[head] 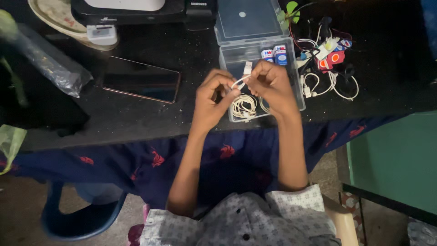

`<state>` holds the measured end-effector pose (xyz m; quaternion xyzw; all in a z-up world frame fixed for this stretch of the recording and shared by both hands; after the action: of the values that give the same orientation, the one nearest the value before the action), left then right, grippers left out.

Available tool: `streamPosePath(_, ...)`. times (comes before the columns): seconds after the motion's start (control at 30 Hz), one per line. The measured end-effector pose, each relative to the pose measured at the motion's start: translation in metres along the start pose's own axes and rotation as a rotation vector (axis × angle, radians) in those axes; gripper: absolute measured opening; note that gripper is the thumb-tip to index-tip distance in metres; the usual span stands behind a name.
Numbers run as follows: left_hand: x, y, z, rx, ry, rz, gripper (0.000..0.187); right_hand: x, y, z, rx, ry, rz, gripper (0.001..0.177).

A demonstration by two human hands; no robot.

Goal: The person untangles and sorts several sets of earphones and loose wires by hand, placing them into a clear plastic storage container that holds batteries and electronic components.

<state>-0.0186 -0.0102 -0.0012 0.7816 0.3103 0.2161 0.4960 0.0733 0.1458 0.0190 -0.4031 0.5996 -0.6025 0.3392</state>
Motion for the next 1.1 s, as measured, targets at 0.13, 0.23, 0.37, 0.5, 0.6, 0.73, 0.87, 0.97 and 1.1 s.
streamPosePath(0.13,0.0,-0.015,0.005,-0.175,0.075,0.284,0.006,0.003,-0.003,0.005,0.015,0.009,0.143,0.022)
streamPosePath(0.23,-0.002,-0.02,0.007,-0.193,0.135,0.222,0.008,0.007,-0.006,0.005,0.012,0.006,0.194,0.024)
streamPosePath(0.37,-0.006,-0.02,0.005,-0.178,0.224,0.1,0.009,0.01,-0.006,0.004,0.026,-0.035,0.17,0.023)
streamPosePath(0.5,-0.006,-0.021,0.003,-0.185,0.212,0.106,0.007,0.011,-0.007,0.002,-0.035,-0.018,0.187,0.02)
streamPosePath(0.6,-0.011,-0.027,0.002,-0.232,0.264,0.138,0.006,0.011,-0.011,0.002,-0.077,-0.009,0.183,0.016)
streamPosePath(0.73,-0.009,-0.027,0.0,-0.192,0.223,0.3,0.005,0.004,-0.011,0.005,-0.065,0.101,0.213,0.014)
streamPosePath(0.87,-0.007,-0.023,-0.003,-0.21,0.169,0.28,0.01,-0.012,-0.013,0.006,-0.149,0.191,-0.057,0.013)
streamPosePath(0.97,-0.007,-0.019,-0.006,-0.208,0.162,0.241,0.011,-0.027,-0.007,0.007,-0.153,0.339,-0.357,0.021)
streamPosePath(1.1,-0.007,-0.019,-0.009,-0.275,0.163,0.235,0.011,-0.061,-0.001,0.017,-0.307,0.486,-0.482,0.014)
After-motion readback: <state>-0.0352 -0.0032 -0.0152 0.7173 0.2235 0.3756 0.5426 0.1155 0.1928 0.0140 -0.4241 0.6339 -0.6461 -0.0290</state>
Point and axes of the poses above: each hand's wrist, its own z-axis away from the middle knuckle, its own x-axis out of the palm, y = z × x, the point moved 4 cm from there along -z, towards the middle knuckle
